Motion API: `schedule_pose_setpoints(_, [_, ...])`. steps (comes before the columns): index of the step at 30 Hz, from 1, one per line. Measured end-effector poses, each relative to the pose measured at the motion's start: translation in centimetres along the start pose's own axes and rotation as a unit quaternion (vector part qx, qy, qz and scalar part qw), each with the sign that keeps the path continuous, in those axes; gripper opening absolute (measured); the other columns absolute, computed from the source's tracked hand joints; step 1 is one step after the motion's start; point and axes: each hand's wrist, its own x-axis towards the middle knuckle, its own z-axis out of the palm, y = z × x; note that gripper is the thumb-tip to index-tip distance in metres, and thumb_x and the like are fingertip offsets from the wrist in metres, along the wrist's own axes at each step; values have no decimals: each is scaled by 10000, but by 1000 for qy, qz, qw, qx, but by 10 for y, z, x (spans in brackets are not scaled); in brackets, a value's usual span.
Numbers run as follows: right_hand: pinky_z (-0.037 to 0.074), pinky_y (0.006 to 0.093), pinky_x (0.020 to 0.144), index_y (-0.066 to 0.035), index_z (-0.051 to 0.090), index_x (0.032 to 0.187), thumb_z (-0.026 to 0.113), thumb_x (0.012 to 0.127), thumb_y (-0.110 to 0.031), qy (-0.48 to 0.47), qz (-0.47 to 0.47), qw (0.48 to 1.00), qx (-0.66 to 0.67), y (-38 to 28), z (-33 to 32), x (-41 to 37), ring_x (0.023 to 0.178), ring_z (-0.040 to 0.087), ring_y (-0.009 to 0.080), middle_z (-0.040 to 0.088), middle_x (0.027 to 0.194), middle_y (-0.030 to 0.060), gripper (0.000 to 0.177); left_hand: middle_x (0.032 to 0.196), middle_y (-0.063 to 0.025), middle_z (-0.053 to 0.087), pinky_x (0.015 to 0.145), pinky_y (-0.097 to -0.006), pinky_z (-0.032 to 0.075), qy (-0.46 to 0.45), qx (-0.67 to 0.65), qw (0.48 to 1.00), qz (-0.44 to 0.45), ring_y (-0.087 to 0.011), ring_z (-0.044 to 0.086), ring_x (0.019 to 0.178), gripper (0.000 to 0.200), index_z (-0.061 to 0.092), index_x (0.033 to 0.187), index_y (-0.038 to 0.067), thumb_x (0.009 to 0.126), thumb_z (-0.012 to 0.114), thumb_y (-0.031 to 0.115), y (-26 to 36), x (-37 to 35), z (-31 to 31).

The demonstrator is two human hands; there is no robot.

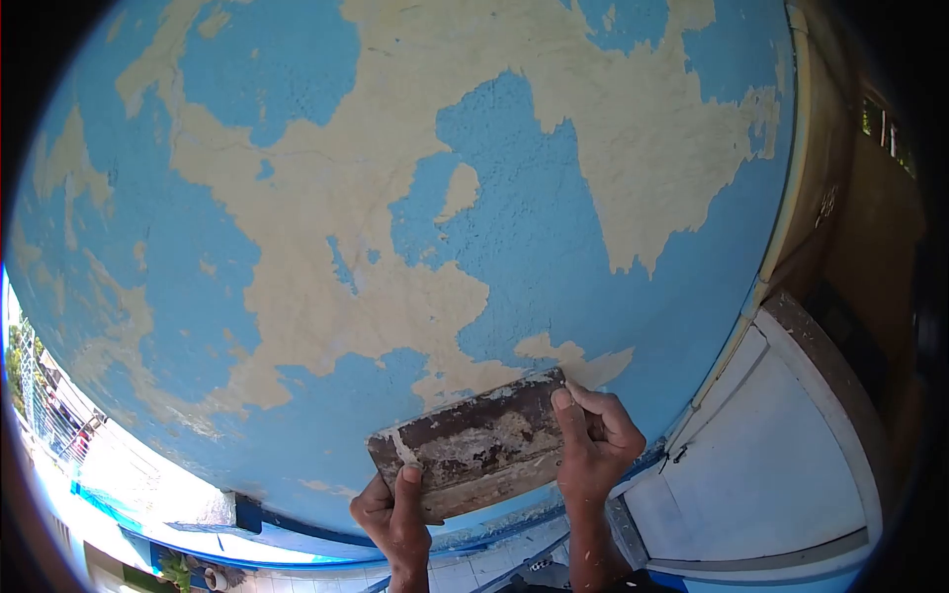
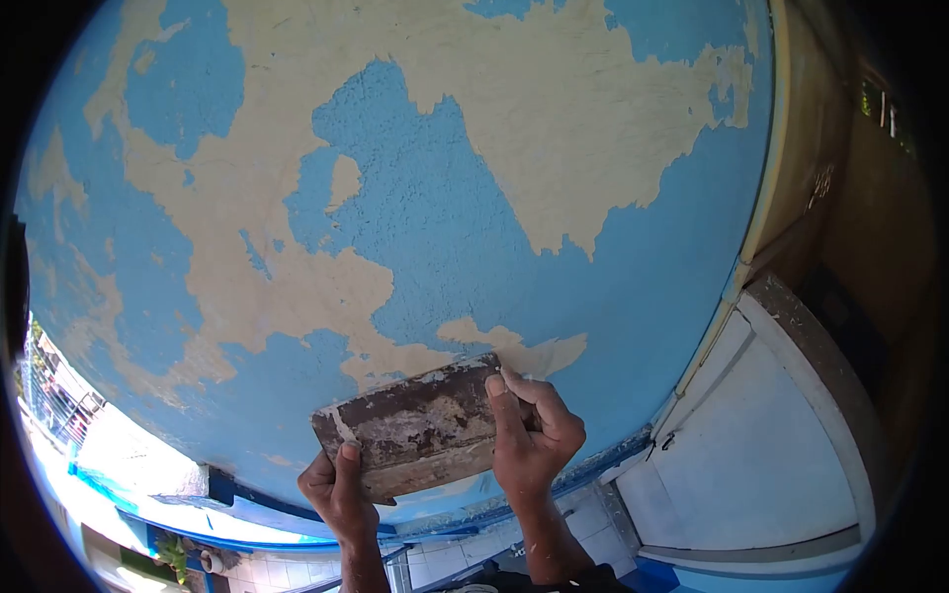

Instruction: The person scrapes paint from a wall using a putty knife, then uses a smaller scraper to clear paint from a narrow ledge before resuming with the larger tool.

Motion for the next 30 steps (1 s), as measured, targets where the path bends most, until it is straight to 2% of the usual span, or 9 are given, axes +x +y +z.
schedule_pose_setpoints(2, [250, 199, 470, 25, 729, 987, 749, 880, -3, 8, 3, 1000, 12, 5, 4, 3, 546, 350, -23, 567, 617, -53, 113, 715, -18, 652, 604, -228, 386, -20, 11, 999, -30, -52, 499, 657, 282, 700, 858, -73, 952, 683, 192, 12, -1, 2])
schedule_pose_setpoints(6, [218, 211, 468, 23, 730, 983, 749, 880, -2, 15, -46, 999, -4, 14, 6, -6, 549, 310, -18, 541, 628, -68, 108, 651, 14, 595, 559, -232, 331, -3, 23, 999, 22, -47, 439, 610, 329, 659, 774, -43, 962, 677, 226, -11, 2, -1])
schedule_pose_setpoints(8, [226, 204, 469, 24, 729, 984, 754, 877, -6, 5, -53, 998, 28, -2, 23, 24, 553, 323, -20, 551, 631, -66, 114, 588, 12, 564, 454, -223, 345, 32, 24, 992, 123, -30, 455, 531, 299, 673, 790, -58, 962, 673, 187, -4, 13, 7])
schedule_pose_setpoints(12, [245, 193, 469, 31, 728, 986, 771, 867, -23, -28, -36, 996, 82, -37, 37, 45, 562, 349, -24, 575, 641, -61, 137, 632, 24, 591, 540, -226, 357, 28, -66, 997, 36, -38, 463, 625, 289, 693, 828, -72, 952, 682, 189, 43, 16, 16])
schedule_pose_setpoints(13, [253, 187, 476, 28, 730, 990, 769, 868, -24, -5, -65, 998, 7, -25, 32, 33, 572, 362, -28, 573, 644, -59, 139, 637, 13, 597, 528, -231, 357, 35, -30, 997, 70, -38, 459, 606, 280, 699, 842, -72, 953, 682, 184, 28, 17, 11])
schedule_pose_setpoints(16, [272, 188, 487, 23, 731, 1008, 764, 872, -26, 6, -32, 999, 18, -11, 21, 12, 583, 371, -23, 596, 665, -48, 148, 629, 11, 586, 519, -231, 343, 32, 1, 994, 101, -36, 449, 595, 276, 699, 835, -66, 954, 682, 183, 7, 14, 4])
schedule_pose_setpoints(20, [301, 197, 484, 18, 732, 1010, 742, 878, -4, -33, -62, 996, 61, -51, 46, 54, 564, 407, -24, 639, 659, -9, 134, 620, 29, 579, 523, -243, 325, 24, -78, 995, 62, -36, 433, 597, 278, 711, 839, -61, 938, 706, 199, 50, 28, 12])
schedule_pose_setpoints(24, [301, 191, 493, 12, 734, 1007, 738, 880, 1, 2, -46, 999, 13, -17, 28, 19, 571, 420, -25, 620, 631, -15, 127, 589, 38, 551, 520, -224, 314, 39, 2, 994, 97, -32, 439, 591, 338, 671, 743, -42, 954, 695, 221, 26, 22, 2])
schedule_pose_setpoints(30, [202, 232, 482, 28, 728, 988, 757, 888, -54, -47, -56, 995, 61, -75, 63, 61, 561, 277, 1, 413, 588, -93, 132, 595, 10, 579, 488, -210, 342, 46, -118, 988, 84, -30, 466, 562, 314, 672, 735, -47, 936, 714, 192, 72, 38, 9])
